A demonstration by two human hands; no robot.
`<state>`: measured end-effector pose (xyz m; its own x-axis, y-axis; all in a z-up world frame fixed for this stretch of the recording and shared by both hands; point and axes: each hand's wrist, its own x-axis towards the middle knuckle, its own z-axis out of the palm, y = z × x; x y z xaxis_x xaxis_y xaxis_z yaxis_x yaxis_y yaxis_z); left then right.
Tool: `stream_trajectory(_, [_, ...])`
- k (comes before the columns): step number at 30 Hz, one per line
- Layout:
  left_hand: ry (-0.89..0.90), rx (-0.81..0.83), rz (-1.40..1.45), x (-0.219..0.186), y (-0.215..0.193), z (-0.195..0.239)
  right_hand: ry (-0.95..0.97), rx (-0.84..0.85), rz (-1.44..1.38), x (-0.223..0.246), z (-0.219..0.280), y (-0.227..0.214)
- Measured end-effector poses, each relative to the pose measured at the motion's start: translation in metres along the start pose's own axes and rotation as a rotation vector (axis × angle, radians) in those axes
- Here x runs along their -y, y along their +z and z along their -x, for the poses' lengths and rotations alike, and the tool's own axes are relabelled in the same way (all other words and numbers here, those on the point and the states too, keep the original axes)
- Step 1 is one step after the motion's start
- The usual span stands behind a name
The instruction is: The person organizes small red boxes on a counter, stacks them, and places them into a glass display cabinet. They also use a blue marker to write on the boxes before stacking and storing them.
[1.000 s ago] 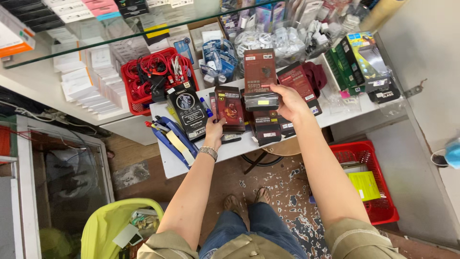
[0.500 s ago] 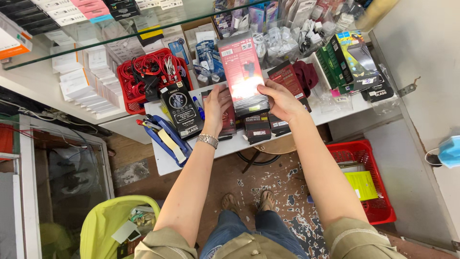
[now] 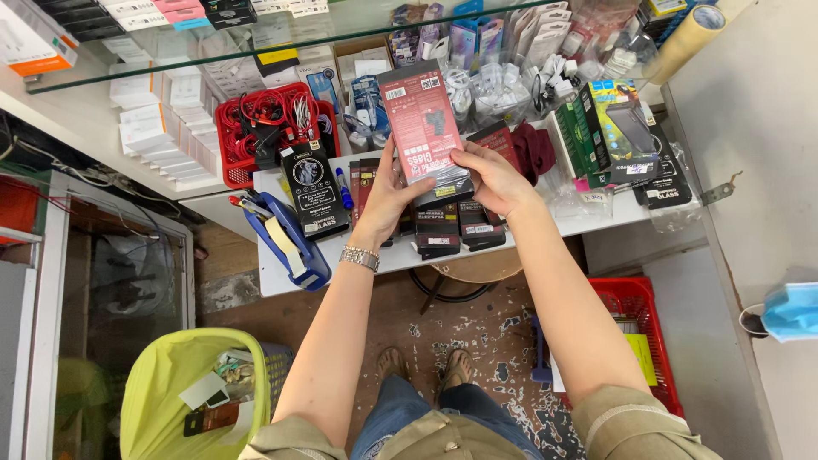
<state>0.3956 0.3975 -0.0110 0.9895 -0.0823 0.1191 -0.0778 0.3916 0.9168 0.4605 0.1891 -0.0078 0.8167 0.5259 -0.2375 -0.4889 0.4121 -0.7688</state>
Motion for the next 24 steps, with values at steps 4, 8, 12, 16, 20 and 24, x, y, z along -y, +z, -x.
stream_trajectory(4, [-0.002, -0.058, -0.03, 0.001, 0.011, 0.0, -0.015, 0.038, 0.054, 0.01, 0.007, -0.001])
stream_trajectory(8, [0.011, -0.156, -0.027, 0.007, 0.017, 0.0, -0.152, 0.116, 0.401, 0.021, 0.023, 0.003])
stream_trajectory(12, [0.07, -0.193, -0.02, 0.018, 0.022, 0.003, -0.219, 0.199, 0.629, 0.028, 0.039, 0.001])
stream_trajectory(16, [0.094, -0.248, -0.017, 0.032, 0.029, 0.005, -0.222, 0.118, 0.749, 0.027, 0.04, -0.007])
stream_trajectory(20, [0.084, -0.304, 0.02, 0.041, 0.036, 0.006, -0.264, 0.09, 0.791, 0.022, 0.04, -0.017])
stream_trajectory(24, [0.085, -0.316, -0.004, 0.043, 0.035, 0.008, -0.271, 0.095, 0.736, 0.018, 0.039, -0.02])
